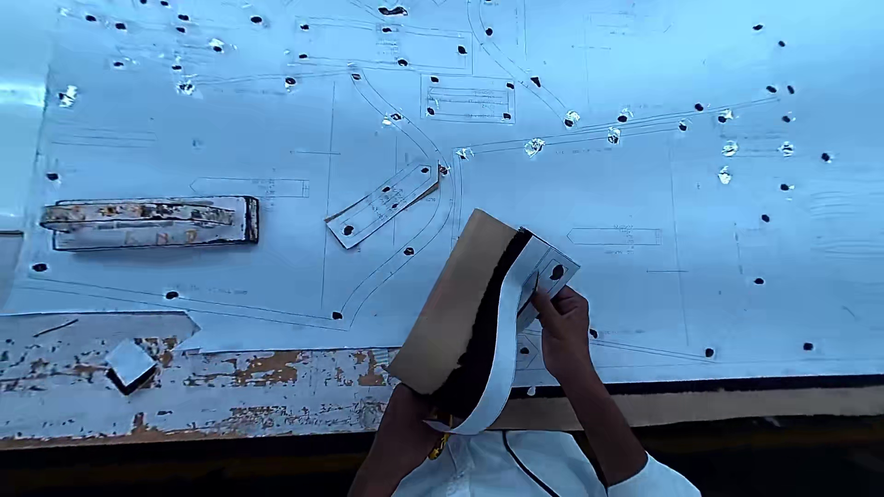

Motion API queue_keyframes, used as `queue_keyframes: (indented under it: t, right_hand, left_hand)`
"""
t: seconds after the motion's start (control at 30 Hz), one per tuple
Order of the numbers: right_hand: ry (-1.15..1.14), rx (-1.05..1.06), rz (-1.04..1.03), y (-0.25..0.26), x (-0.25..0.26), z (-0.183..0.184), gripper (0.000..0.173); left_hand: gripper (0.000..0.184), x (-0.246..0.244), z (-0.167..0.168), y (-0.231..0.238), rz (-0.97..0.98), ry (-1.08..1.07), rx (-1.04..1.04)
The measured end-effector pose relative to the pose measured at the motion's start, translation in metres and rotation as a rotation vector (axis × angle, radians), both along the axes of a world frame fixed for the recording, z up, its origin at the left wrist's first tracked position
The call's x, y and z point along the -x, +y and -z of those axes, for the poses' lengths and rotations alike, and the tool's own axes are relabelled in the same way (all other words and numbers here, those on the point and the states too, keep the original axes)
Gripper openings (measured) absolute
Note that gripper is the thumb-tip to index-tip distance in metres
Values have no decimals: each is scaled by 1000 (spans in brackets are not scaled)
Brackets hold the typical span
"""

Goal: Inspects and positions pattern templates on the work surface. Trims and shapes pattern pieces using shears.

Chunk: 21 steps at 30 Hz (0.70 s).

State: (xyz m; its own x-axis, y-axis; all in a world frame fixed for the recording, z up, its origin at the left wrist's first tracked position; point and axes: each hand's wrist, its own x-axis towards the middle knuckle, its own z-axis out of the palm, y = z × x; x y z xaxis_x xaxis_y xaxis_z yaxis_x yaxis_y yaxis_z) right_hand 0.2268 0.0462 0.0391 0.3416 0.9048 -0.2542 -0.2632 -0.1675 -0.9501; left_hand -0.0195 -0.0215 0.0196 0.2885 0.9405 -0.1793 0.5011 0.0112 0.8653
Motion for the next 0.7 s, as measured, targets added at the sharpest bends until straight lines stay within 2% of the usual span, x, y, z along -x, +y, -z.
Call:
queue_keyframes:
  t: [0.1, 0.33, 0.47, 0.63, 0.7]
  right_hand:
    - [-11, 0, -13, -4, 4, -2, 7]
    - [-1, 4, -7, -5, 6, -5, 4]
    - [-6, -5, -18, -6, 8, -7, 7]
    - [-4, 6, 4, -7, 8, -7, 7]
    - [-3, -1, 5, -8, 8, -6, 7]
  left_hand:
    - [47, 0, -7, 0, -7, 55, 54]
    - [43, 4, -12, 3, 22, 80, 29]
    - [45, 0, -20, 2, -17, 82, 120]
    - [53, 2, 2, -4, -29, 37, 54]
    - [51, 3, 2, -4, -22, 41, 36]
